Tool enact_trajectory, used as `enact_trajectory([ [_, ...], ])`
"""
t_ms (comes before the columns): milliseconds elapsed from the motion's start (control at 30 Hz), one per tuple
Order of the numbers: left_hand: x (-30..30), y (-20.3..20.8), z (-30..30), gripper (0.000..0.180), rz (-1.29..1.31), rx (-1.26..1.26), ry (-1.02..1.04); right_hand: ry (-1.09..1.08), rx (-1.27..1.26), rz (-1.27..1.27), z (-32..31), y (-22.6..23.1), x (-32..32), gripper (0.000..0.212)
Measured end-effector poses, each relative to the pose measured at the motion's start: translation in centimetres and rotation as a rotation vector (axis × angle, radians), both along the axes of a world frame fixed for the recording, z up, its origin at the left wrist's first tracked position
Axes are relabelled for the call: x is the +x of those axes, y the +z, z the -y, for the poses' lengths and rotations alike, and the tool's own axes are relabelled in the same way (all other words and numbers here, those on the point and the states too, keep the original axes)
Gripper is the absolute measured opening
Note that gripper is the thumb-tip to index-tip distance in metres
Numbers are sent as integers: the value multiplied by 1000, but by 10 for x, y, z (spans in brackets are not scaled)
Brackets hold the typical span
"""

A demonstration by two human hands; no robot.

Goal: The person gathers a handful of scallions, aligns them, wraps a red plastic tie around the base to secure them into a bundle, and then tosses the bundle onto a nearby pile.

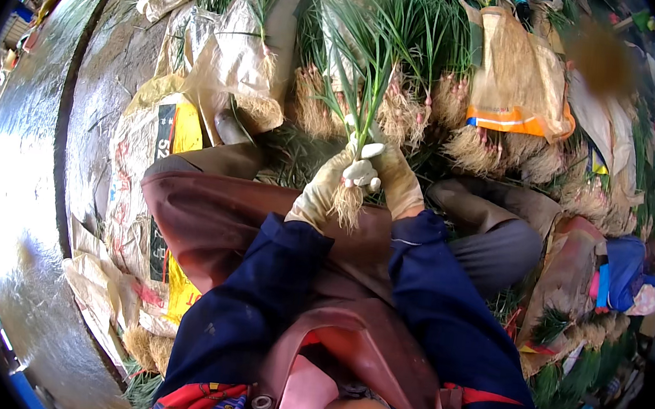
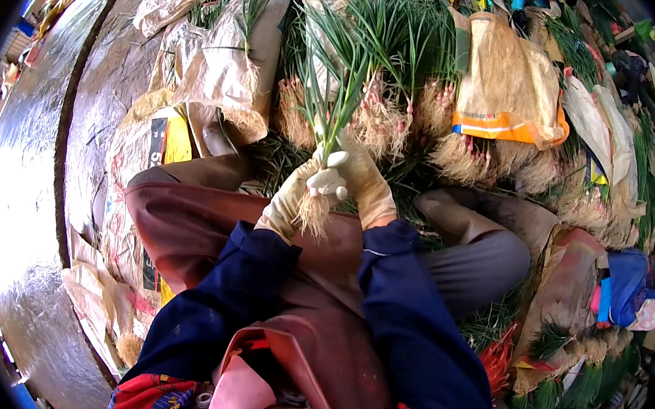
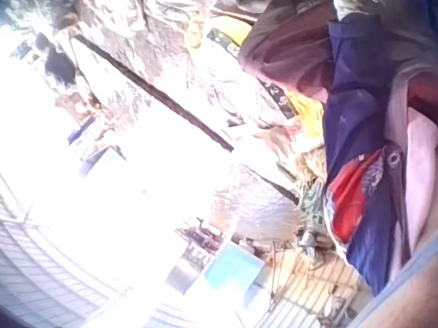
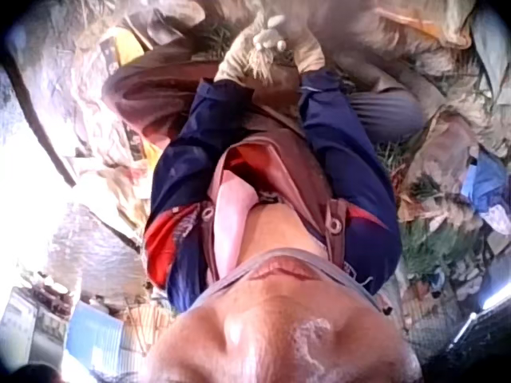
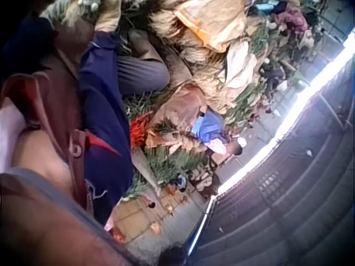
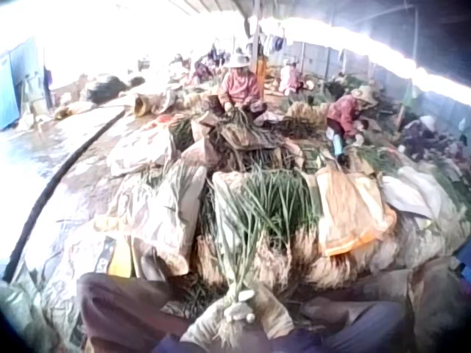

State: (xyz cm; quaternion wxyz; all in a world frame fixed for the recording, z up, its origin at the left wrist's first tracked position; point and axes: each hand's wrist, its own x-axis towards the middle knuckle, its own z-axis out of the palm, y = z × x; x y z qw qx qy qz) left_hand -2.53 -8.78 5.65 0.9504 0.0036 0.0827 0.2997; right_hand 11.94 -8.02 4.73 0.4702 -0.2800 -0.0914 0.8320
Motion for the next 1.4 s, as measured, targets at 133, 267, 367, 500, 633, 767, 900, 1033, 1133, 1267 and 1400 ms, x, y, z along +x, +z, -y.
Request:
enact_trajectory([
  [133, 2, 2, 9, 33, 97, -2, -34, -95, 13, 133, 3, 3, -1, 46],
  [267, 8, -12, 9, 30, 243, -12, -40, -94, 57, 19, 6, 17, -2, 40],
  [367, 14, -7, 11, 29, 149, -3, -21, -75, 35, 26, 9, 10, 5, 41],
  [500, 23, -3, 7, 33, -485, 7, 13, -220, 58, 413, -3, -30, 10, 26],
  [633, 29, -39, -2, 40, -518, -114, 13, -47, 36, 1415, -1, -54, 14, 19],
  [767, 24, -8, -3, 42, -683, -118, -26, 433, 72, 1960, 4, -87, 49, 31],
  [900, -29, 56, -39, 39, -546, 193, 511, 1206, 451, 1848, -8, -67, 45, 37],
  [1033, -22, 25, -94, 31, -363, 147, 491, 107, 18, 1759, -77, -35, 75, 35],
  [1133, 14, 10, -102, 40, -713, -14, 303, 208, 15, 2166, -133, -8, 80, 44],
  [1267, 40, -27, -111, 27, -953, 129, 128, 388, -80, 2028, -183, -14, 97, 40],
  [1400, 60, -22, -124, 25, -1098, 246, 166, 206, -25, 2016, -164, -20, 105, 24],
])
